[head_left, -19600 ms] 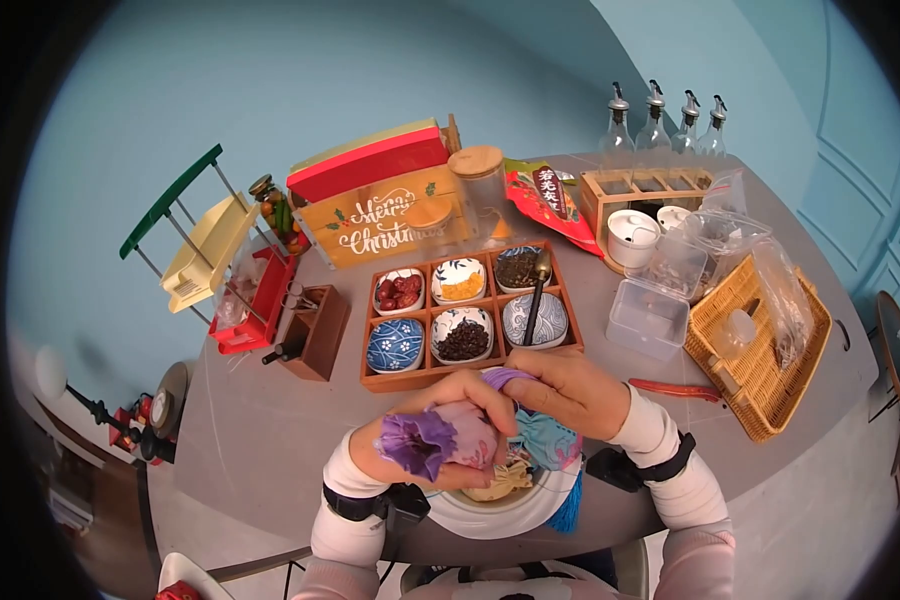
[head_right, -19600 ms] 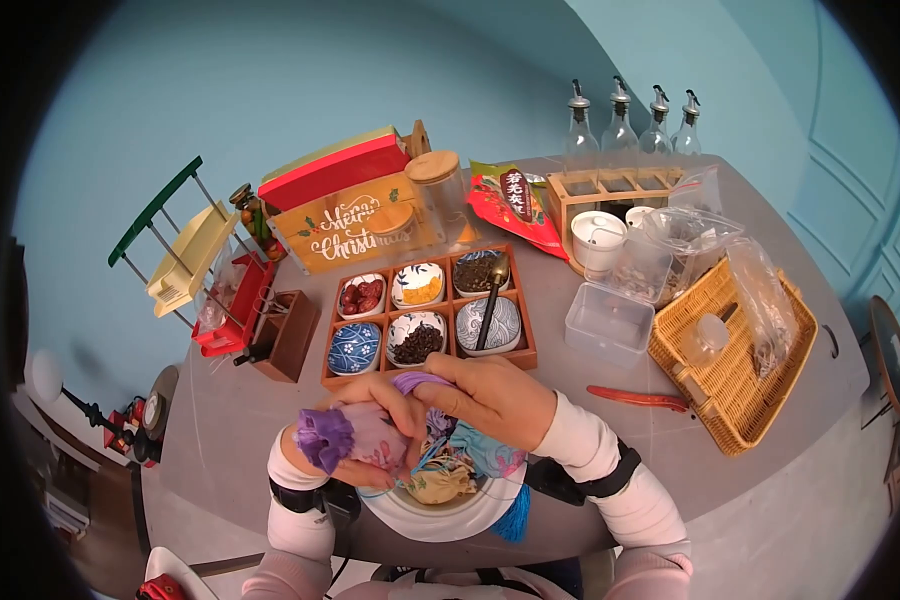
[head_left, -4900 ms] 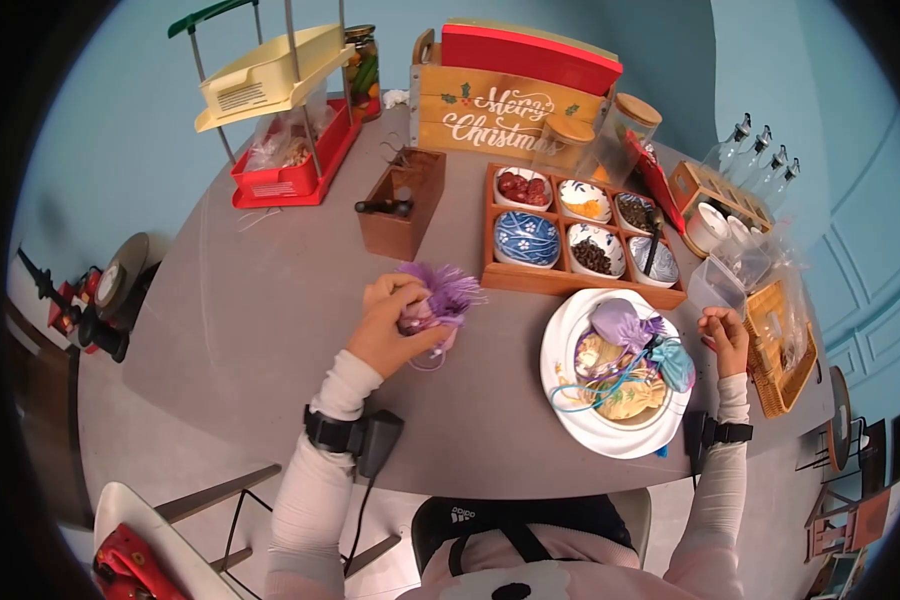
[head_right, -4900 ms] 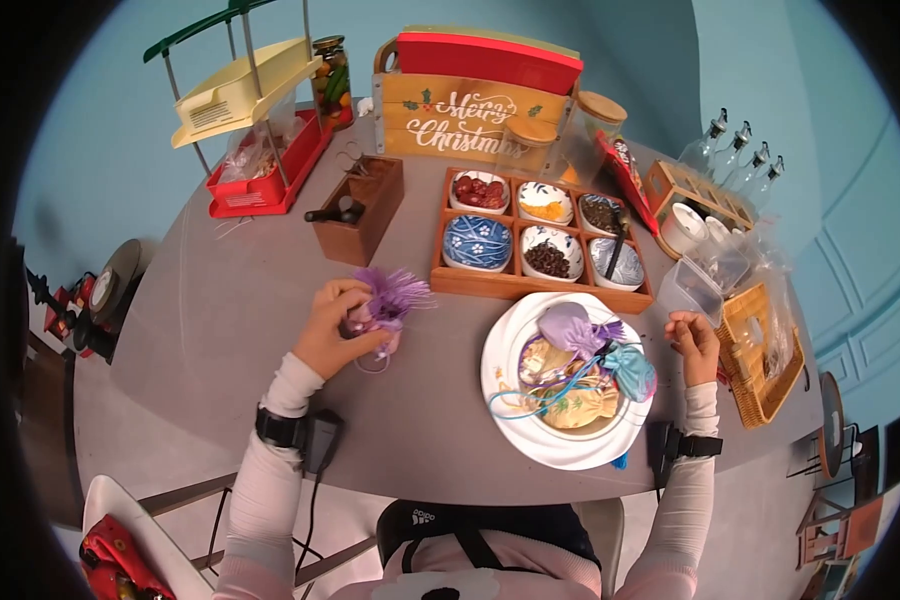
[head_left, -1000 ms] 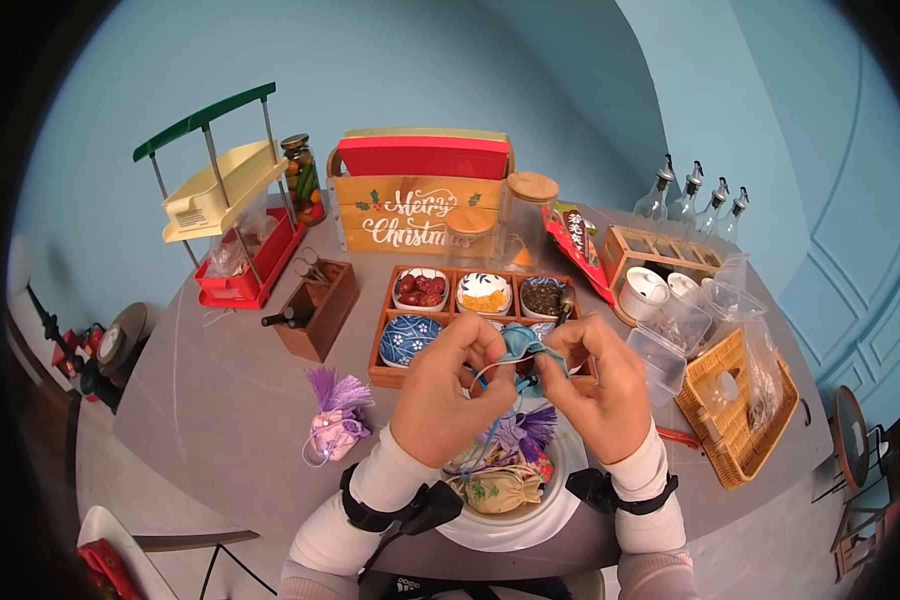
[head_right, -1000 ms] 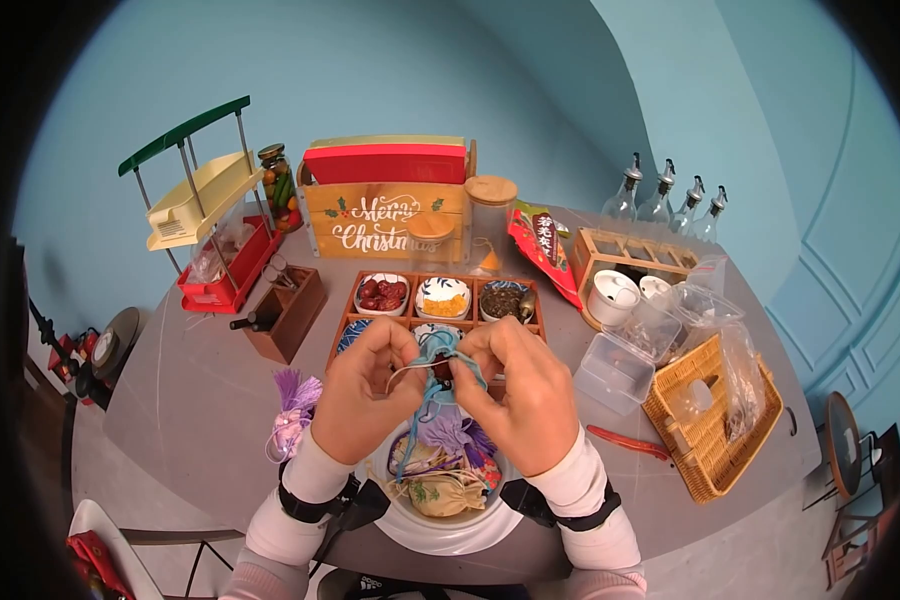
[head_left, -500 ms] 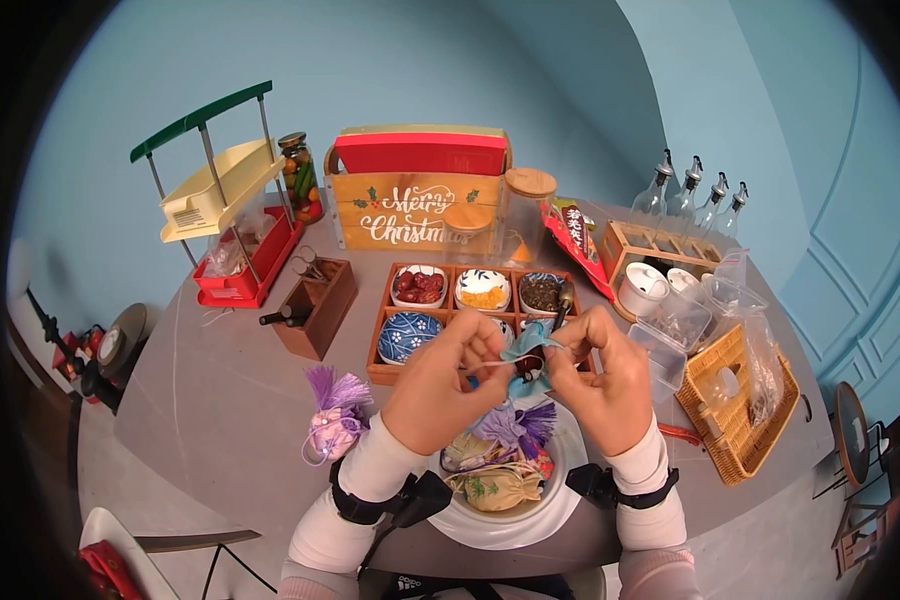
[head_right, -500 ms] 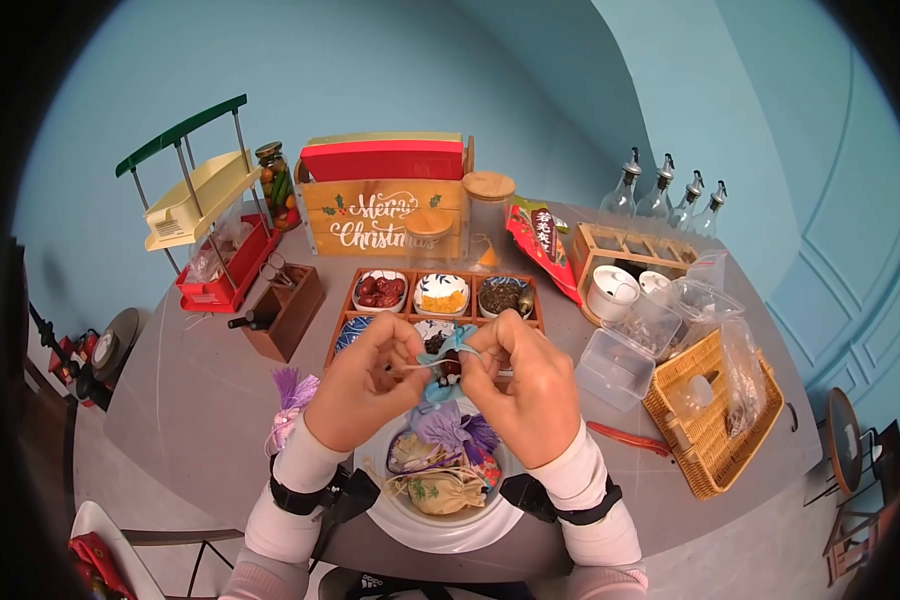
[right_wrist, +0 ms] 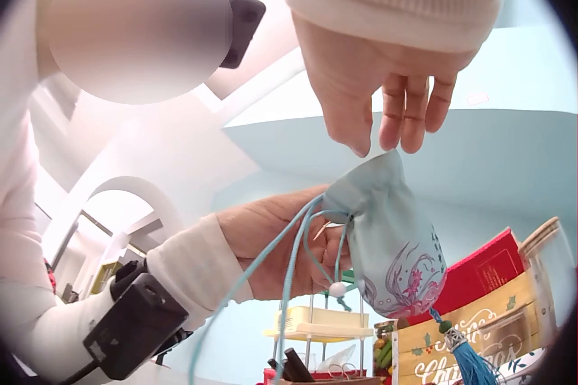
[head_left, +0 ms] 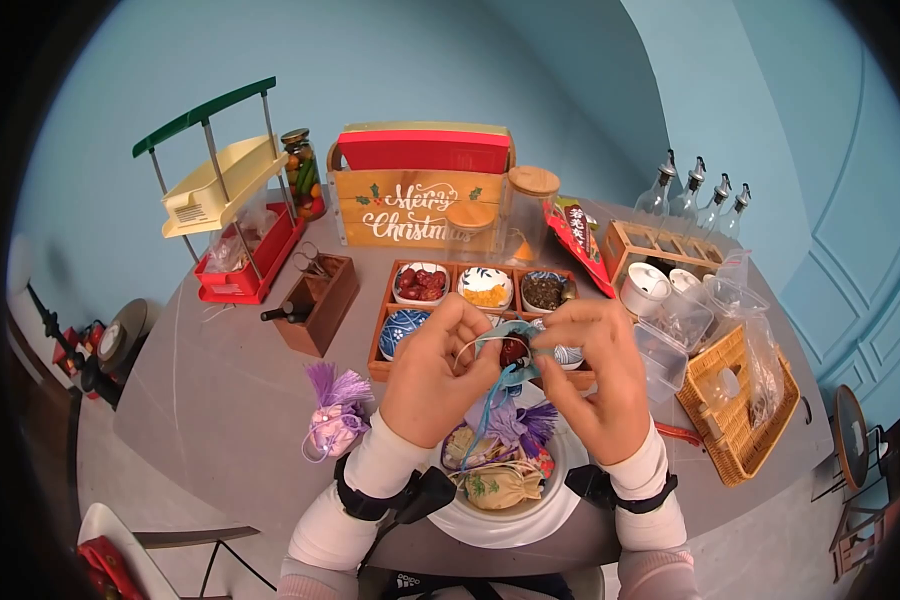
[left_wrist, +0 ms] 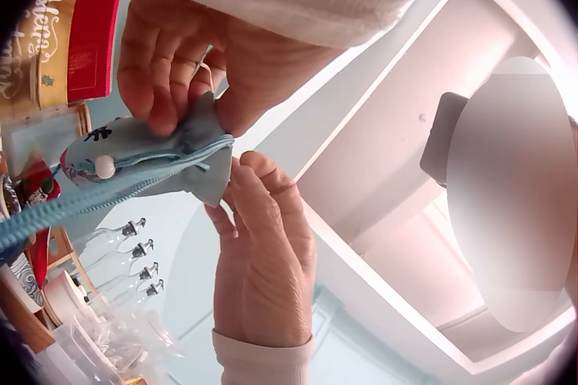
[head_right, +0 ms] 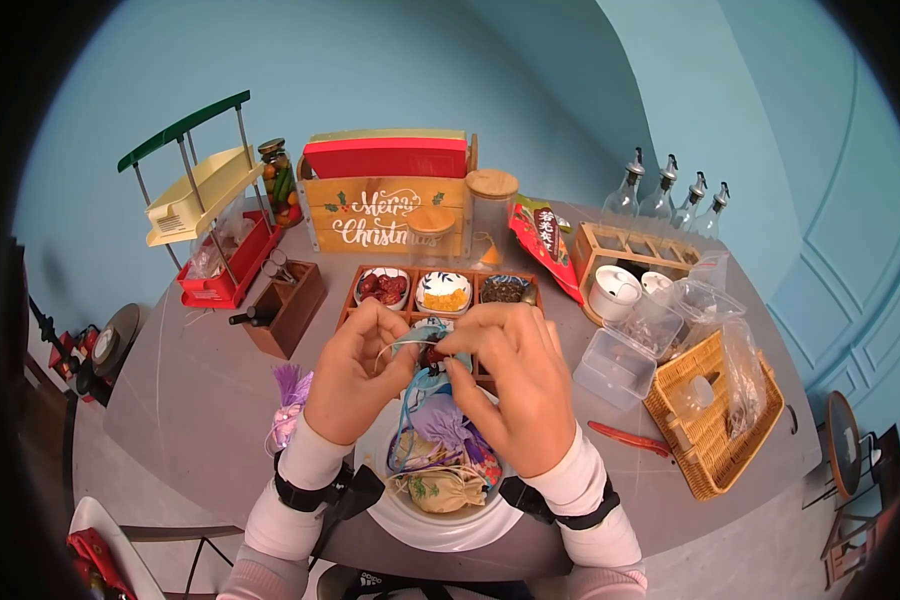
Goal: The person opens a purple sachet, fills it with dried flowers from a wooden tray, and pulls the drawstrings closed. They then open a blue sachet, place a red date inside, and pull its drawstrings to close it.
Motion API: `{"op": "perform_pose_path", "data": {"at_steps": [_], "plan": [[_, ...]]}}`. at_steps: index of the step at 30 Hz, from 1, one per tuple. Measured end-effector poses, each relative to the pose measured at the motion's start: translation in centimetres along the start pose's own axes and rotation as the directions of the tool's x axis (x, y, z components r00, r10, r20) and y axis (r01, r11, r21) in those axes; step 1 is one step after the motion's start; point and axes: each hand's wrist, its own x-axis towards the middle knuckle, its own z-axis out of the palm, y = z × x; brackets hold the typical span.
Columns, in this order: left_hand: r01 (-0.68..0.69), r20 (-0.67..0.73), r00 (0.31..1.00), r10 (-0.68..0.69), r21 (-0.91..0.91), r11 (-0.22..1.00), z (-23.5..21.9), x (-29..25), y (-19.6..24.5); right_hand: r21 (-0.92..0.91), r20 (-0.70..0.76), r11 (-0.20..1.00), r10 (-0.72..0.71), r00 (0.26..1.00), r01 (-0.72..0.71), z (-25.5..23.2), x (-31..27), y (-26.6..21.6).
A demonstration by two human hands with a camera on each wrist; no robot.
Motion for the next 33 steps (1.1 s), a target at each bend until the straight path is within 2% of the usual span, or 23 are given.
{"op": "perform_pose_path", "data": {"at_steps": [2,5,7,8,10,13,20,26,27,28,31,33], "plan": [[-0.007,-0.022,1.000,0.008,0.016,1.000,0.1,0.0,0.0,-0.172,0.065,0.985,-0.019,0.998,0.030,-0.5,0.0,-0.9],[-0.076,-0.029,0.997,0.078,0.067,0.995,0.3,-0.1,0.0,-0.275,0.079,0.959,-0.052,0.996,0.072,-0.3,0.1,-0.7],[-0.156,-0.035,0.985,0.166,0.199,0.968,0.5,-0.3,0.4,-0.294,0.077,0.954,-0.042,0.996,0.063,-0.2,0.0,-0.8],[-0.157,-0.036,0.985,0.167,0.199,0.967,0.6,-0.5,0.6,-0.313,0.075,0.948,-0.033,0.997,0.055,-0.1,0.0,-0.8],[-0.199,0.026,0.979,0.201,0.293,0.935,0.7,-0.7,1.0,-0.312,0.084,0.948,-0.032,0.996,0.057,-0.1,0.1,-0.7],[-0.258,0.060,0.966,0.253,0.339,0.905,0.9,-0.9,1.4,-0.320,0.089,0.946,-0.029,0.996,0.057,-0.1,0.0,-0.6],[-0.289,0.089,0.957,0.276,0.359,0.887,1.1,-1.0,1.7,-0.315,0.077,0.948,-0.023,0.997,0.046,-0.3,0.0,-0.7],[-0.260,0.082,0.966,0.247,0.332,0.907,1.2,-1.2,1.9,-0.348,0.047,0.935,-0.057,0.997,0.070,0.0,-0.1,-0.4],[-0.255,0.057,0.967,0.249,0.284,0.924,1.2,-1.1,1.6,-0.348,0.048,0.935,-0.058,0.997,0.071,-0.1,-0.1,-0.4],[-0.250,0.032,0.968,0.249,0.235,0.939,1.2,-1.1,1.4,-0.313,0.049,0.948,-0.042,0.998,0.055,-0.4,0.0,-0.5],[-0.277,-0.035,0.954,0.297,0.278,0.920,0.6,-0.6,1.2,-0.220,0.057,0.975,-0.018,0.998,0.030,-1.2,0.0,-0.6],[-0.225,-0.047,0.967,0.250,0.302,0.927,0.0,-0.5,1.9,-0.161,0.066,0.987,-0.012,0.998,0.023,-1.7,0.1,-0.9]]}}
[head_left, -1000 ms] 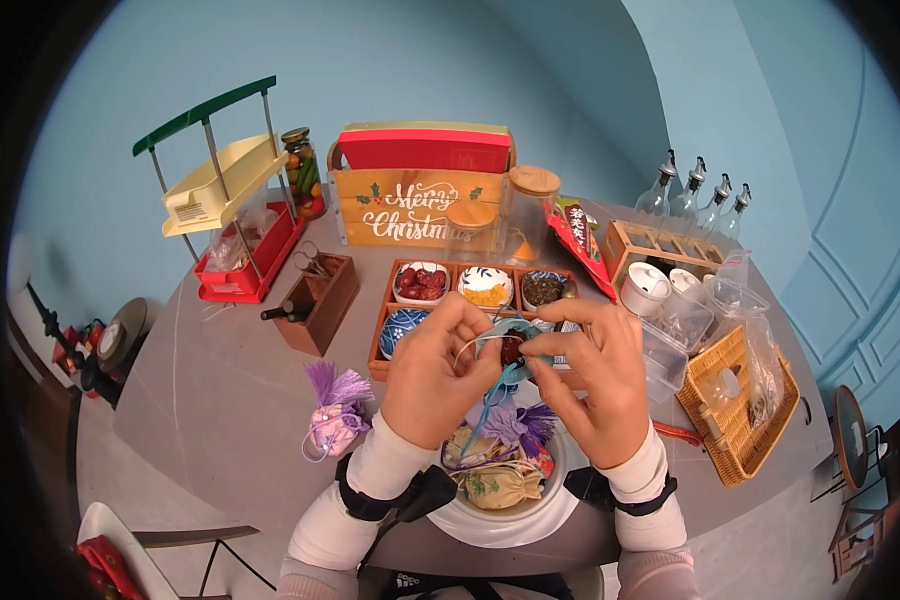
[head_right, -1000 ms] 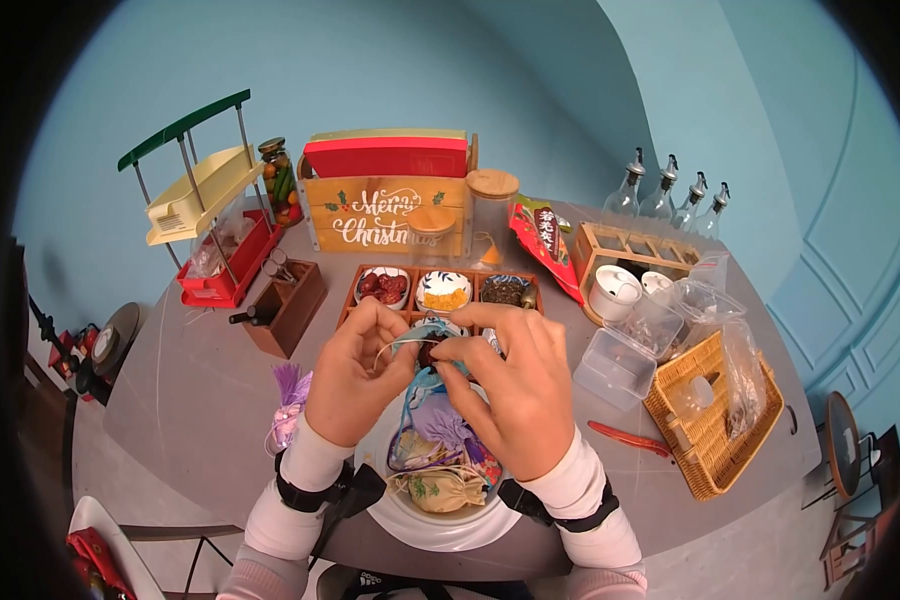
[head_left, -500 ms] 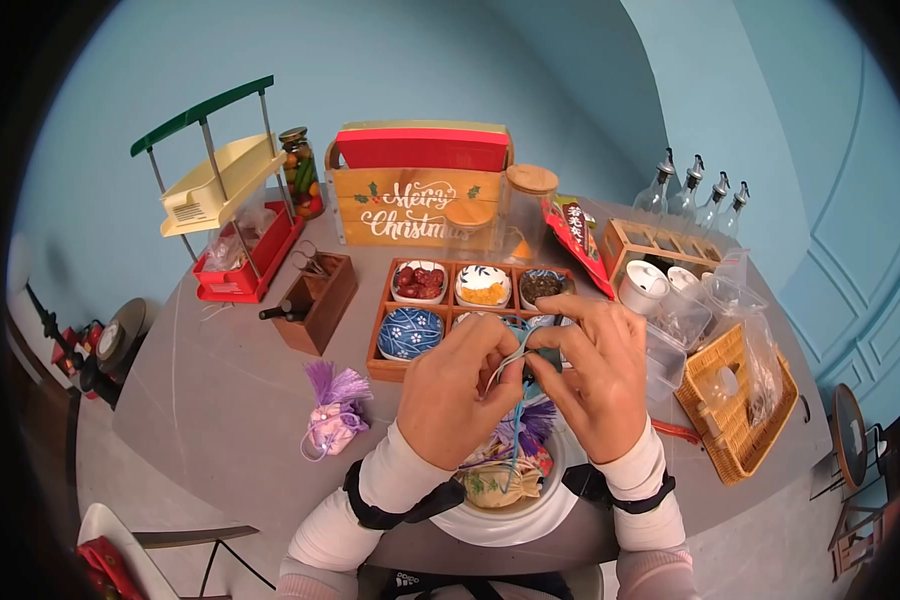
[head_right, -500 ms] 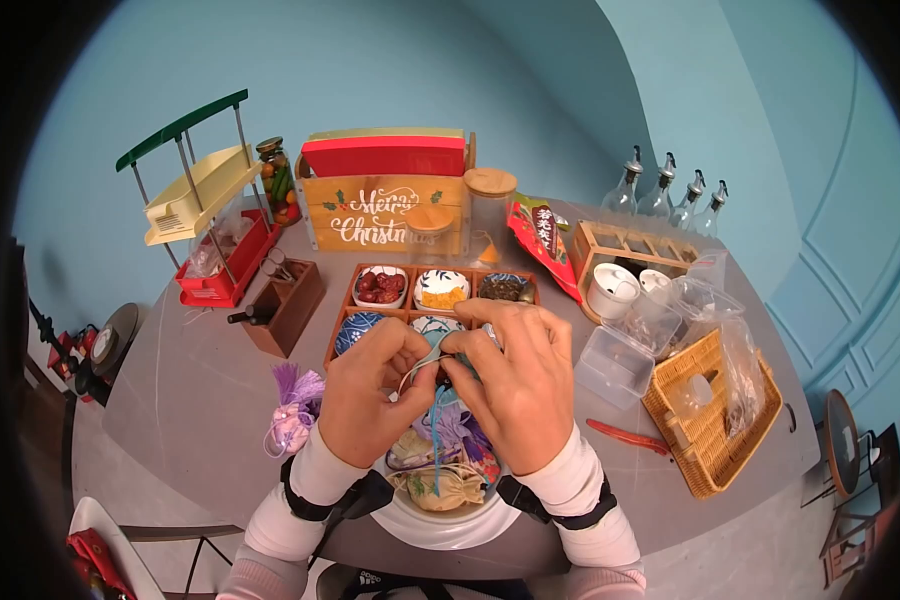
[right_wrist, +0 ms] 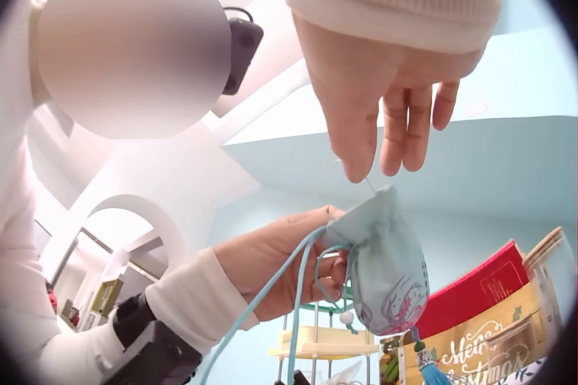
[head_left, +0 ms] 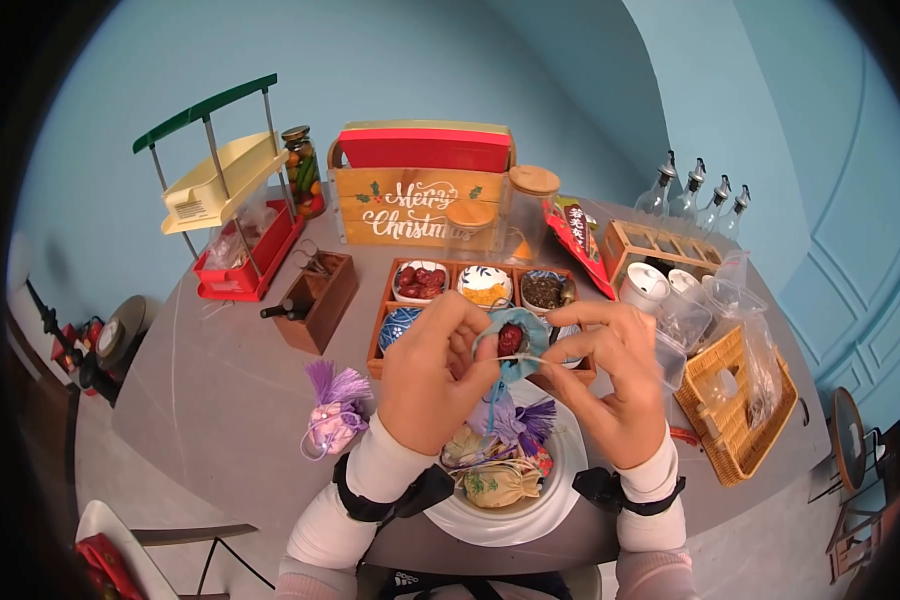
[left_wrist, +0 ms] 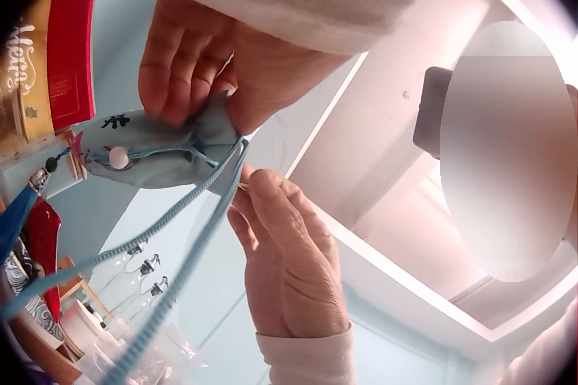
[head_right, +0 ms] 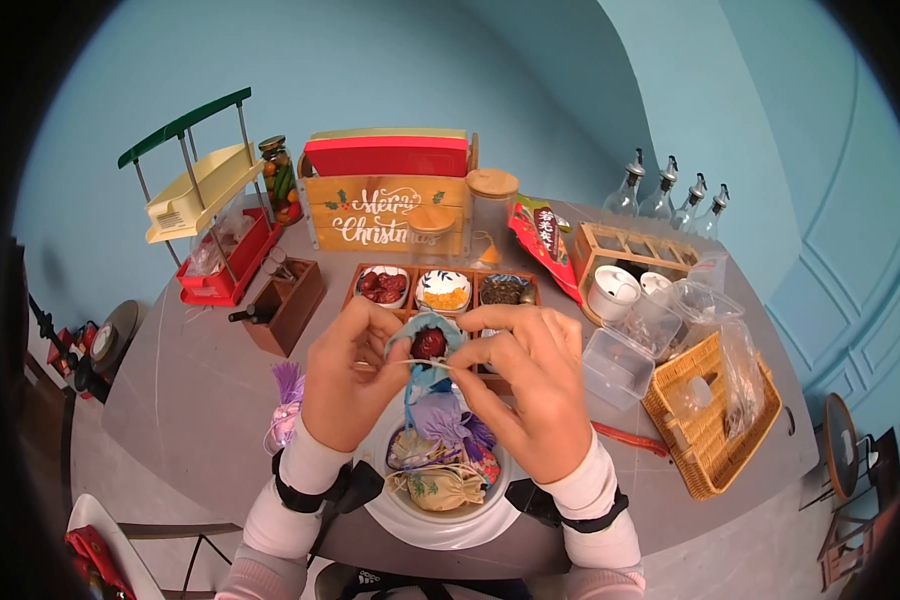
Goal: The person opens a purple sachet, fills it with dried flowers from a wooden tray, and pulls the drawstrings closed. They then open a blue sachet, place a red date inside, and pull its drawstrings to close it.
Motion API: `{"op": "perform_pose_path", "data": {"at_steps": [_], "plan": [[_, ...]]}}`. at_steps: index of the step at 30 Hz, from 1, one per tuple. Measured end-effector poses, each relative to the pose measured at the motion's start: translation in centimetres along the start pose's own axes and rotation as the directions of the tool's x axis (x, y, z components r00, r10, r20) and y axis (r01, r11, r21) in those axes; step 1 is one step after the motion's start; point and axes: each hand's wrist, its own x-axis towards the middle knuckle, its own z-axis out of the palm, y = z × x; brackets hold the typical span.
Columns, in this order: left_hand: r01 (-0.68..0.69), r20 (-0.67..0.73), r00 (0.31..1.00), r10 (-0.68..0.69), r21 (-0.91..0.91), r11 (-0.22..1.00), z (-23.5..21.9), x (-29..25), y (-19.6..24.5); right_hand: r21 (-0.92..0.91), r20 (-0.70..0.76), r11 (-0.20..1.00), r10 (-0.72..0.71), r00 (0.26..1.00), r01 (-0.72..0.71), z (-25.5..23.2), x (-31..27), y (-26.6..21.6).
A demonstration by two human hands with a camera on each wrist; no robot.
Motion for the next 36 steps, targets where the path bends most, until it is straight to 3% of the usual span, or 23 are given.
{"op": "perform_pose_path", "data": {"at_steps": [3,5,7,9,11,14,16,17,19,22,26,28,32,36], "plan": [[0.048,-0.024,0.999,-0.048,0.024,0.999,-0.5,0.3,-0.3,0.101,0.086,0.995,-0.005,0.996,-0.004,-0.8,0.2,-0.5],[0.046,-0.053,0.998,-0.045,0.025,0.999,-0.8,0.4,-0.4,0.147,0.214,0.983,-0.139,0.967,0.109,-1.1,0.4,-0.5],[0.021,-0.082,0.996,-0.021,0.006,1.000,-1.1,0.5,-0.4,0.153,0.280,0.980,-0.167,0.945,0.128,-1.4,0.4,-0.6],[-0.004,-0.106,0.994,0.005,0.008,1.000,-1.2,0.5,-0.6,0.322,0.399,0.944,-0.204,0.894,0.072,-1.8,0.4,-0.8],[-0.031,-0.126,0.992,0.031,0.007,1.000,-1.1,0.5,-0.6,0.382,0.406,0.922,-0.224,0.886,0.058,-2.0,0.2,-0.4],[-0.096,-0.112,0.989,0.096,0.008,0.995,-0.7,0.3,-0.2,0.425,0.299,0.905,-0.141,0.944,0.001,-2.0,-0.1,-0.3],[-0.196,-0.107,0.974,0.199,0.038,0.980,-0.4,0.2,0.0,0.140,0.275,0.990,-0.024,0.961,-0.015,-1.7,0.0,-0.8],[-0.197,-0.102,0.974,0.200,0.037,0.980,-0.3,0.1,0.1,0.139,0.272,0.990,-0.020,0.962,-0.018,-1.3,0.0,-1.0],[-0.265,-0.045,0.962,0.269,0.075,0.961,-0.2,0.1,0.4,-0.031,0.193,0.998,-0.044,0.980,0.051,-0.3,-0.1,-1.2],[-0.336,-0.055,0.937,0.344,0.107,0.936,-0.1,0.1,0.4,-0.059,0.153,0.994,-0.078,0.985,0.088,0.3,-0.1,-1.1],[-0.279,-0.090,0.954,0.287,0.092,0.956,-0.2,0.0,0.4,-0.026,0.151,0.991,-0.128,0.980,0.134,0.6,-0.2,-0.5],[-0.156,-0.086,0.983,0.160,0.050,0.986,-0.6,0.1,0.3,-0.035,0.210,0.985,-0.160,0.964,0.171,0.4,-0.2,-0.4],[-0.109,-0.096,0.989,0.109,0.009,0.994,-0.9,0.4,-0.4,0.006,0.244,0.978,-0.204,0.948,0.209,0.3,-0.1,-0.3],[-0.091,-0.118,0.989,0.087,-0.029,0.995,-0.7,0.5,-0.7,0.197,0.313,0.970,-0.197,0.929,0.140,-0.6,0.2,-0.1]]}}
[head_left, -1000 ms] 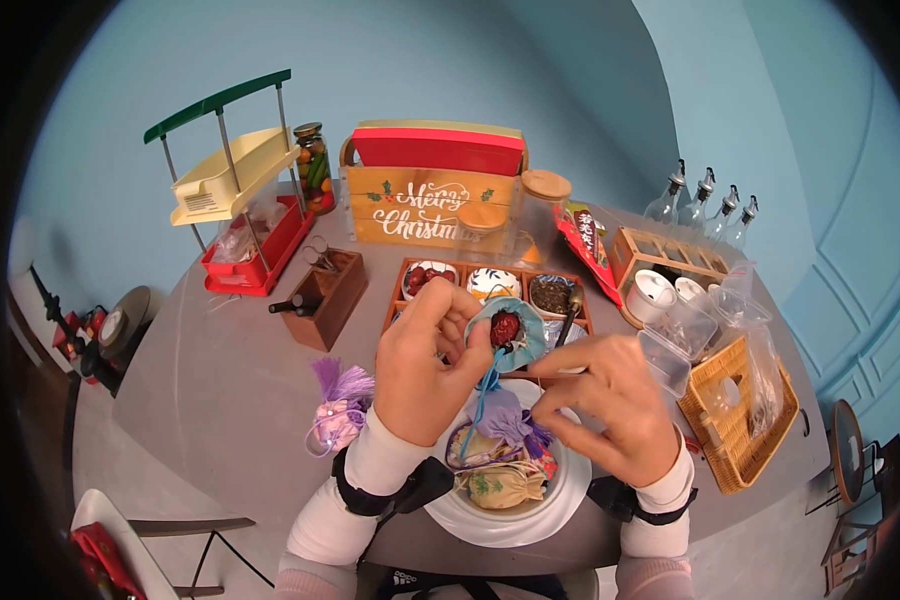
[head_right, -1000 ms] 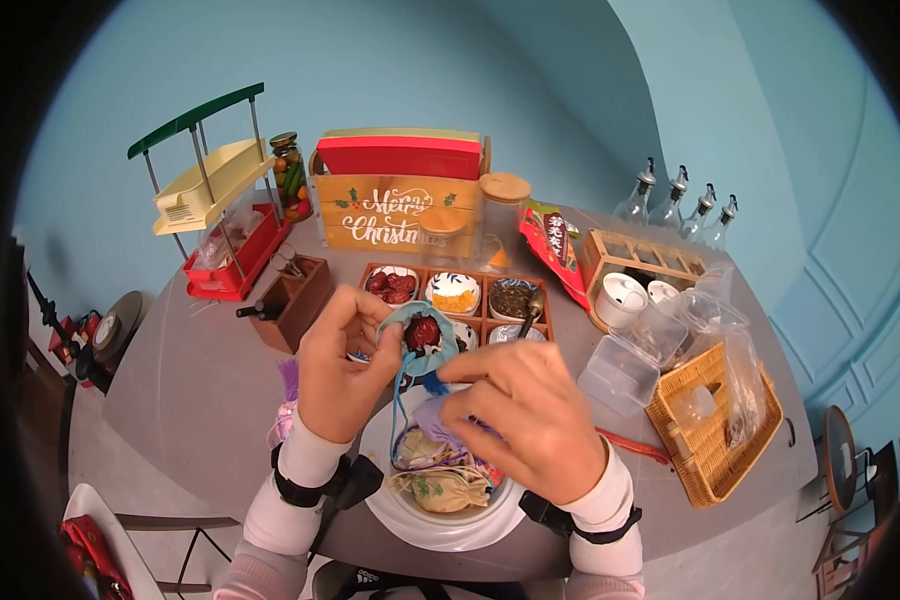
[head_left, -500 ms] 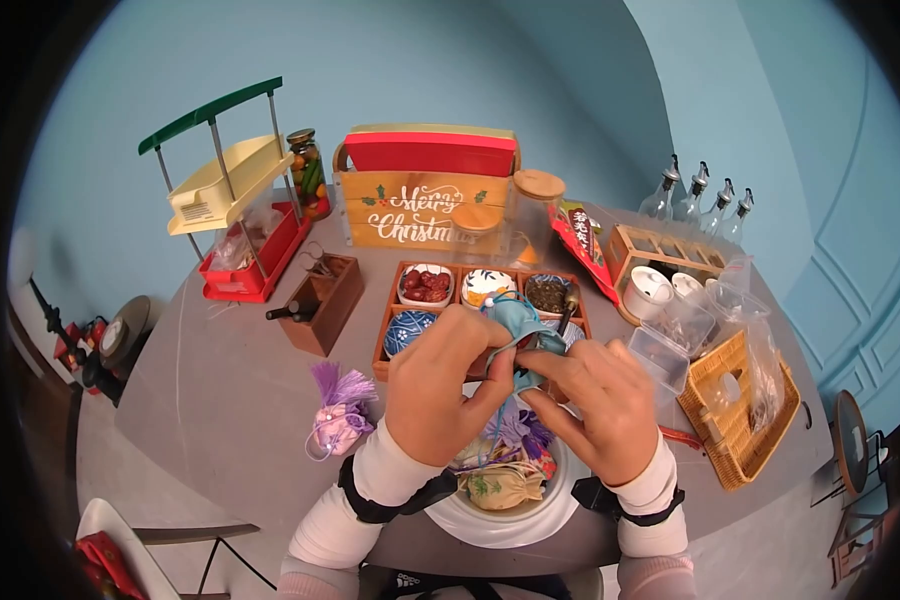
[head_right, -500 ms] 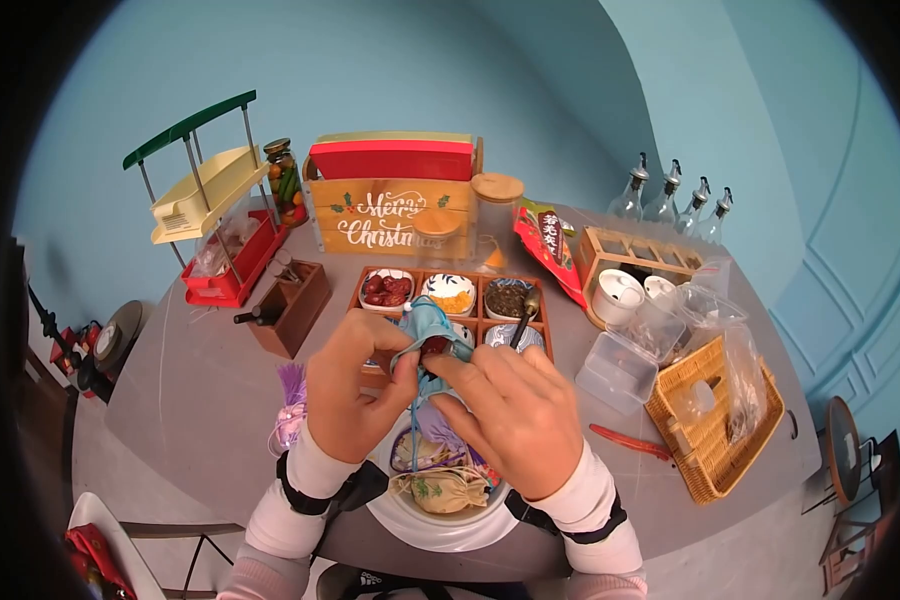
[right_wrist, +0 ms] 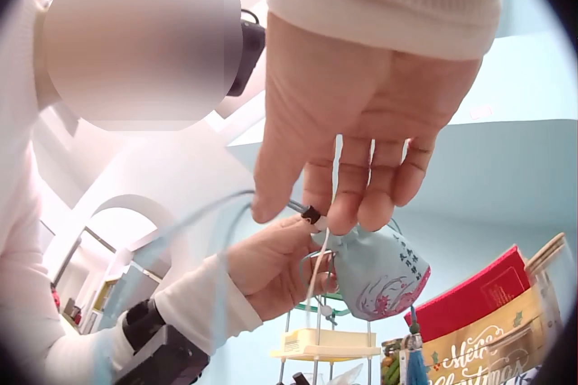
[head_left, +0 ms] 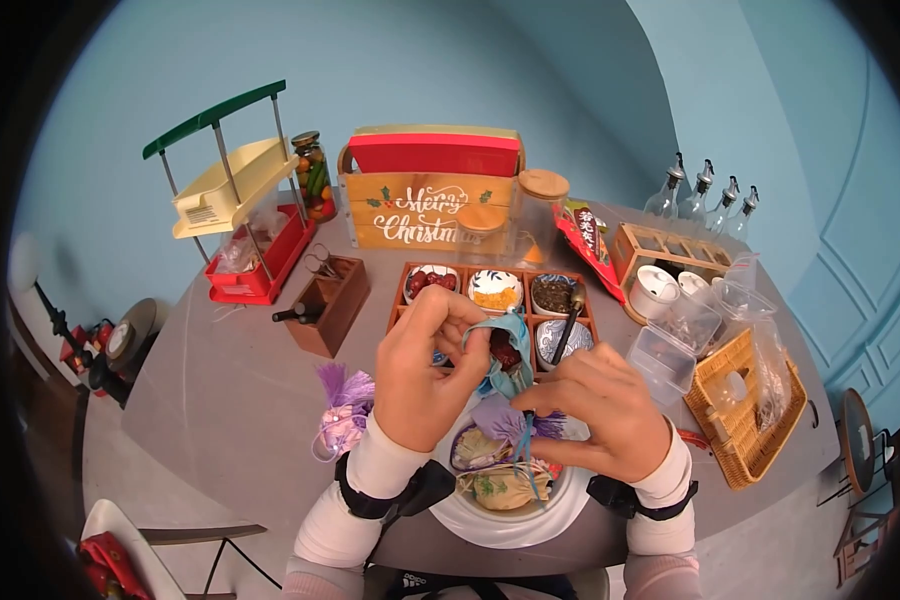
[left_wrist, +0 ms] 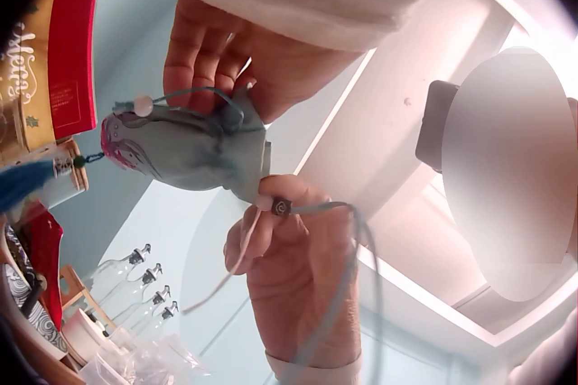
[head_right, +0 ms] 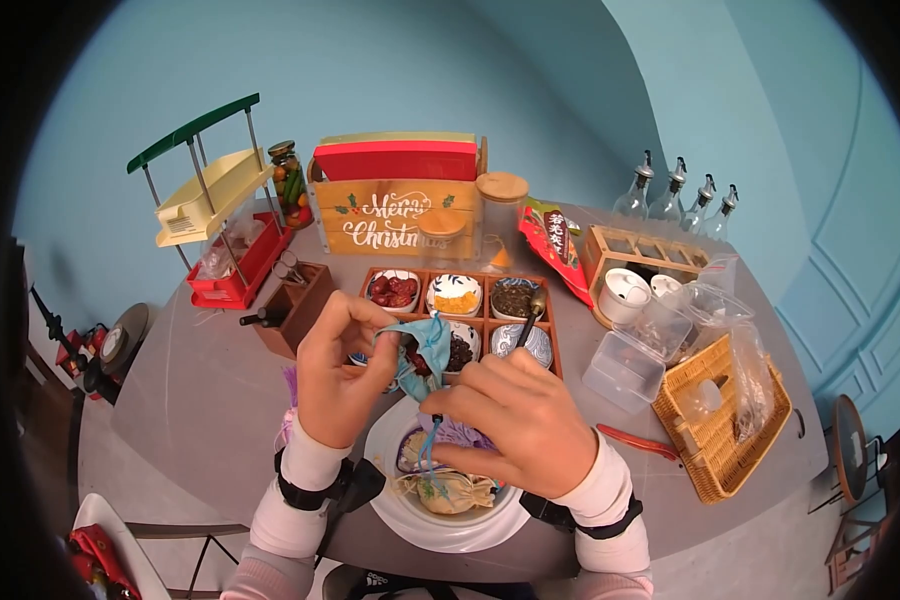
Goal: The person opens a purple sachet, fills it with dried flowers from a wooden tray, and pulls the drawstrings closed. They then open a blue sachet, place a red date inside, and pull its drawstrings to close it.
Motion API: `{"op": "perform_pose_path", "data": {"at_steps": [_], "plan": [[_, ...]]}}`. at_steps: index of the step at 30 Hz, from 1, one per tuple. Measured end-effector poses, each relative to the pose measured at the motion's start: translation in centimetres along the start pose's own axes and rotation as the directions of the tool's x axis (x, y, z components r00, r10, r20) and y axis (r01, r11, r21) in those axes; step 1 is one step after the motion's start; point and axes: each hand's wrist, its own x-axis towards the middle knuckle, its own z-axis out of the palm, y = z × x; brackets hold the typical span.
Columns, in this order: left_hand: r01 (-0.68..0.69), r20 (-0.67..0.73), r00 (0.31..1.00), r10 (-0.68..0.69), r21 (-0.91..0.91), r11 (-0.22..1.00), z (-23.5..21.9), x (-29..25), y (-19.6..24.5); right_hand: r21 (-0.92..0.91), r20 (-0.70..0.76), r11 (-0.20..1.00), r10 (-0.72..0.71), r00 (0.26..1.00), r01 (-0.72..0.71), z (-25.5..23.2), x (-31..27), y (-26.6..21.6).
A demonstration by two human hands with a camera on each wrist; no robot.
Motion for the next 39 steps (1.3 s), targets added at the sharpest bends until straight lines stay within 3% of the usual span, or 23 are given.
{"op": "perform_pose_path", "data": {"at_steps": [5,7,8,13,26,28,35,39], "plan": [[0.076,0.082,0.994,-0.077,0.011,0.997,-0.2,0.0,0.4,0.208,-0.026,0.978,0.001,1.000,0.005,-0.7,-0.4,0.6],[0.061,0.096,0.993,-0.064,0.040,0.997,-0.1,0.0,0.4,0.115,-0.133,0.991,0.078,0.988,-0.063,-0.4,-0.7,0.8],[0.060,0.098,0.993,-0.064,0.040,0.997,0.0,0.0,0.3,0.115,-0.134,0.991,0.080,0.988,-0.064,-0.4,-0.6,0.8],[-0.022,0.104,0.994,0.017,0.043,0.999,0.5,-0.3,0.6,-0.283,-0.096,0.959,0.005,0.995,-0.032,0.3,-0.2,0.2],[0.016,0.126,0.992,-0.022,0.053,0.998,0.5,-0.3,0.5,-0.399,-0.106,0.916,-0.017,0.994,-0.027,0.1,-0.4,1.6],[0.030,0.109,0.993,-0.049,0.174,0.984,0.1,0.0,0.7,-0.438,-0.069,0.899,-0.011,0.998,-0.020,-0.1,-0.5,1.6],[0.053,0.135,0.988,-0.076,0.170,0.984,0.0,0.1,0.2,-0.383,-0.047,0.924,-0.010,0.999,-0.009,-0.1,-0.6,1.8],[0.111,0.207,0.972,-0.113,0.023,0.994,0.3,0.1,-0.2,-0.367,-0.112,0.929,-0.002,0.994,-0.039,-0.1,-0.6,2.1]]}}
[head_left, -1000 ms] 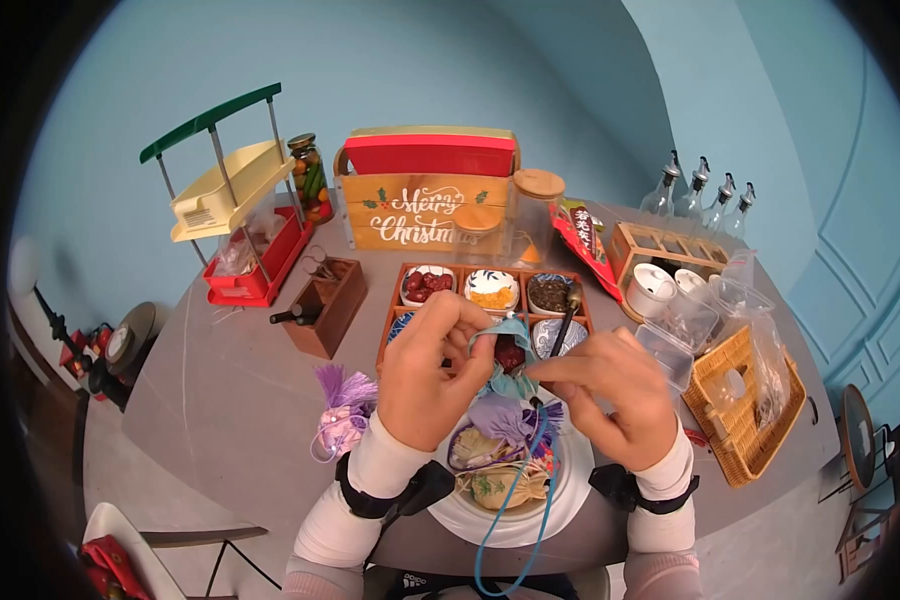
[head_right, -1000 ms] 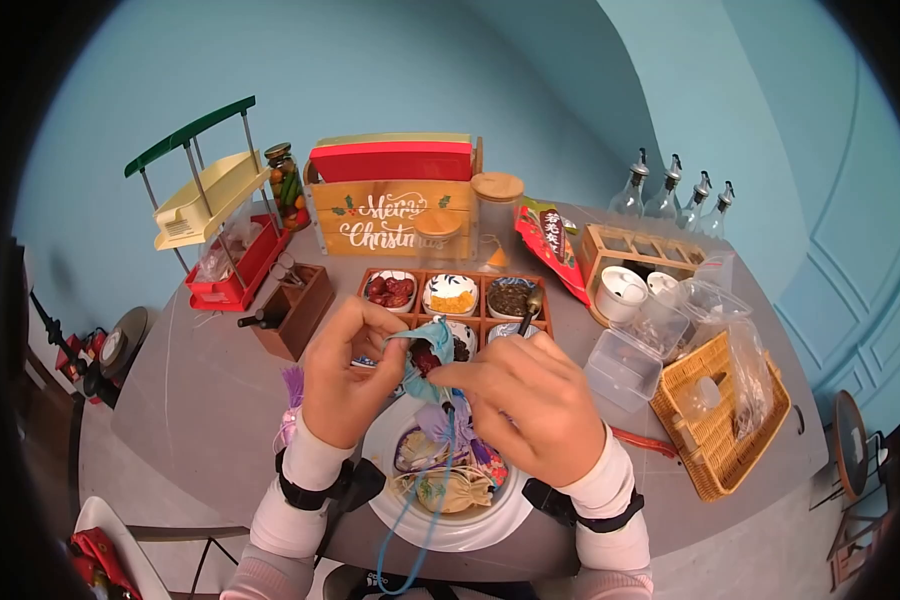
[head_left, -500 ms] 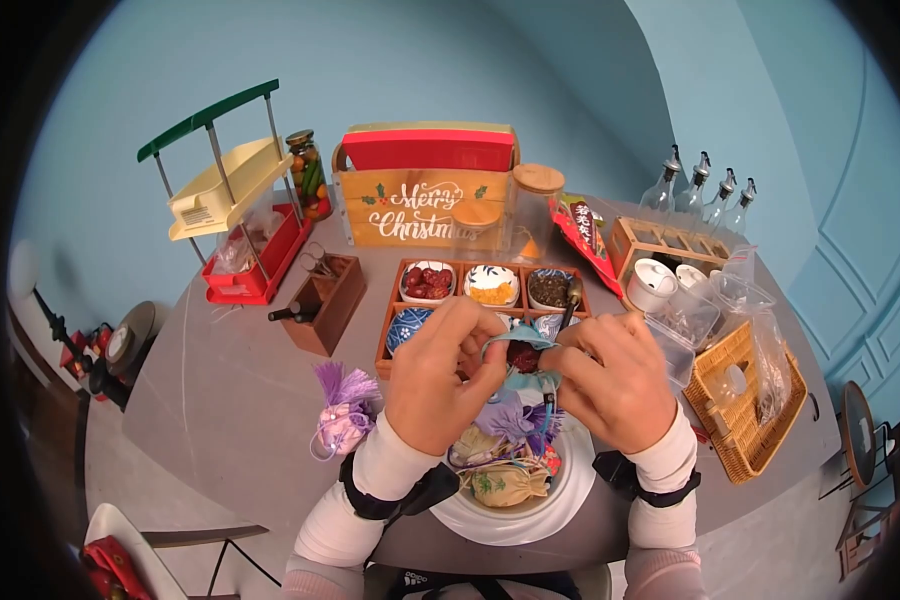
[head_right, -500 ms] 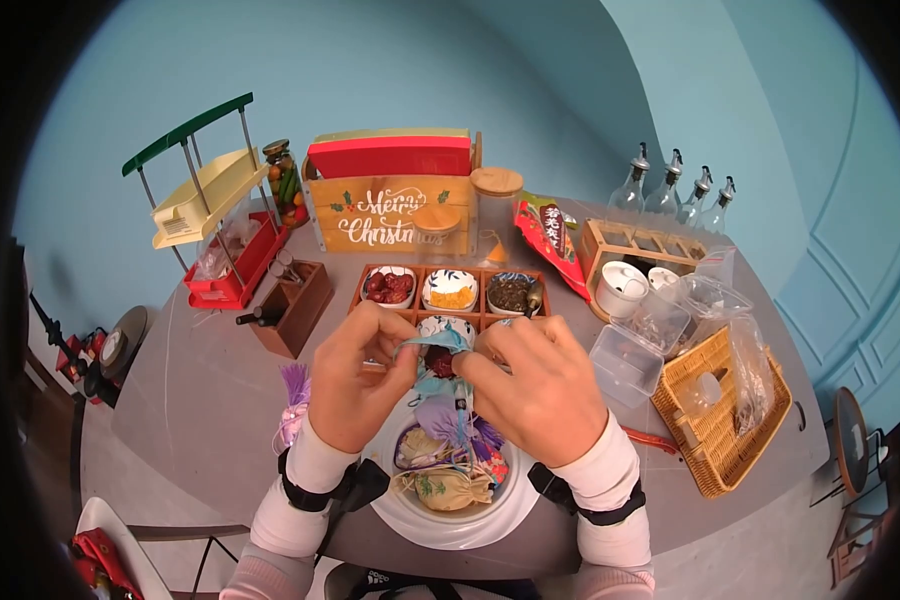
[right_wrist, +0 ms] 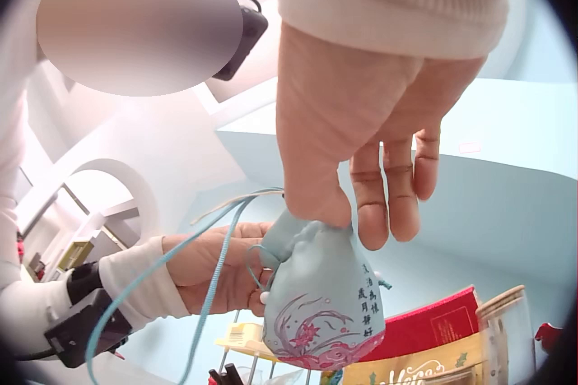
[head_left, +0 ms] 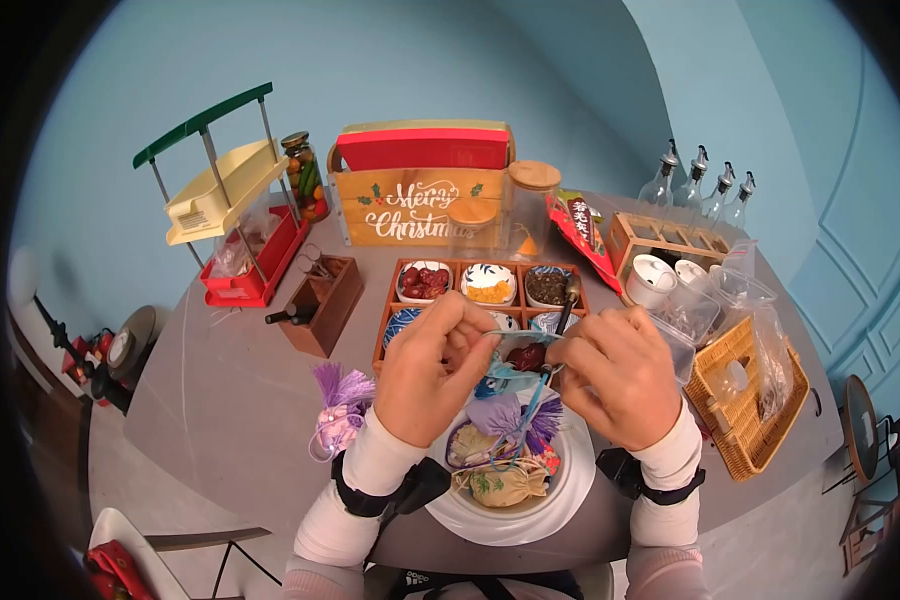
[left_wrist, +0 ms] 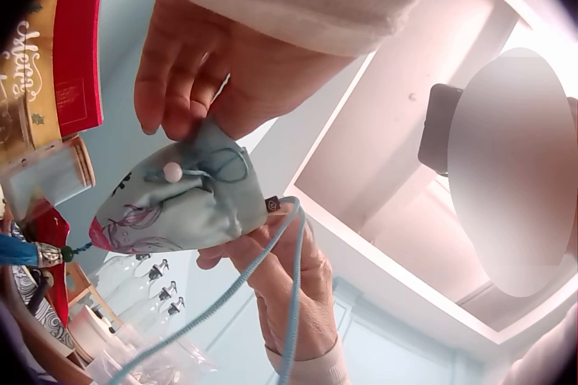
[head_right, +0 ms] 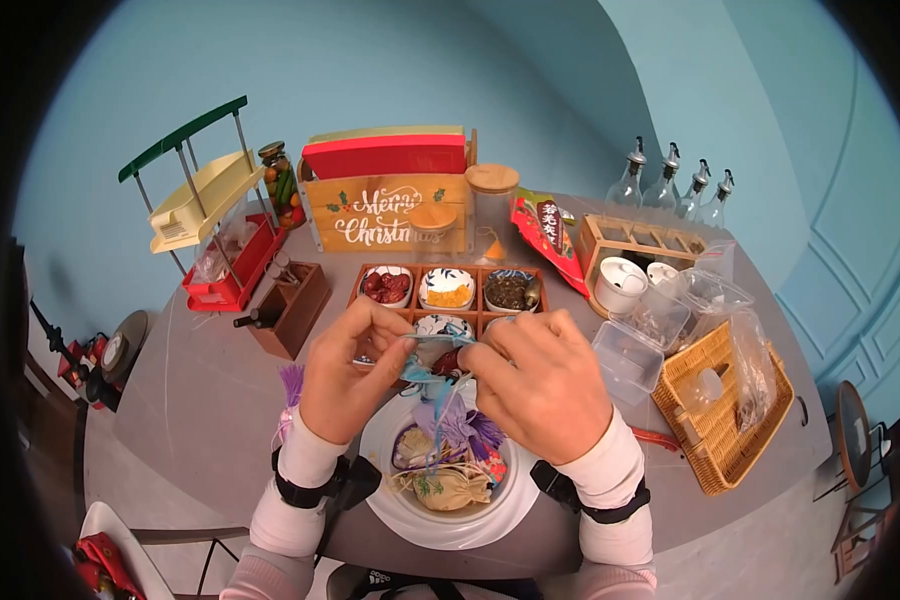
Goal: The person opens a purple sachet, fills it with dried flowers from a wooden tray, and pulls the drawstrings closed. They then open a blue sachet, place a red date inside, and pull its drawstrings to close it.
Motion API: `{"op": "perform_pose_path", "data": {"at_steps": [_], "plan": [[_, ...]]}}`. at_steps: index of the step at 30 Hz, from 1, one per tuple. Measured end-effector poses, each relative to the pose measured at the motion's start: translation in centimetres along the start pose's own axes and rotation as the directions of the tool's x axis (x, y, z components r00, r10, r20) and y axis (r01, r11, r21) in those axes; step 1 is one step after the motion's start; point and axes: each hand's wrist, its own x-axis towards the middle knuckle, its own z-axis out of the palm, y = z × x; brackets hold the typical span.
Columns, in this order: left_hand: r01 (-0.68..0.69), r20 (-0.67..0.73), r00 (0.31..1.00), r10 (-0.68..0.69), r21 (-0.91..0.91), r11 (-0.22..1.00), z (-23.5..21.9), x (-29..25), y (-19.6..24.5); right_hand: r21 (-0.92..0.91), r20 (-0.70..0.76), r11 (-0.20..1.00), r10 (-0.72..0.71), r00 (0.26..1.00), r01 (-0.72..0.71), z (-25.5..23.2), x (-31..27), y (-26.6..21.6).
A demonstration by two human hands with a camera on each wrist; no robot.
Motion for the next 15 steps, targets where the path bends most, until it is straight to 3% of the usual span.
{"op": "perform_pose_path", "data": {"at_steps": [5,7,8,10,11,14,15], "plan": [[0.031,0.056,0.998,-0.026,-0.083,0.996,0.1,0.0,0.2,-0.015,-0.074,0.999,0.038,0.997,-0.039,-0.4,0.2,0.1],[0.011,0.230,0.972,0.041,-0.222,0.975,0.0,0.1,-0.3,0.027,-0.114,0.996,0.087,0.990,-0.084,-0.5,0.1,0.1],[0.007,0.230,0.972,0.045,-0.221,0.975,0.3,0.0,-0.4,0.025,-0.118,0.996,0.085,0.989,-0.082,-0.6,0.1,0.0],[0.097,0.394,0.917,0.067,-0.382,0.919,0.9,-0.3,-0.4,0.046,-0.146,0.994,0.106,0.984,-0.100,-0.8,0.2,-0.2],[0.079,0.443,0.894,0.064,-0.297,0.952,0.8,-0.4,0.1,0.044,-0.151,0.994,0.101,0.983,-0.095,-0.8,0.2,-0.3],[0.132,0.465,0.884,0.043,-0.337,0.932,1.6,-0.9,0.1,0.077,-0.161,0.995,0.072,0.984,-0.060,-0.5,0.2,-0.7],[0.053,0.440,0.891,0.109,-0.340,0.939,2.0,-1.0,-0.5,0.042,-0.183,0.999,0.028,0.983,-0.020,-0.2,0.2,-0.7]]}}
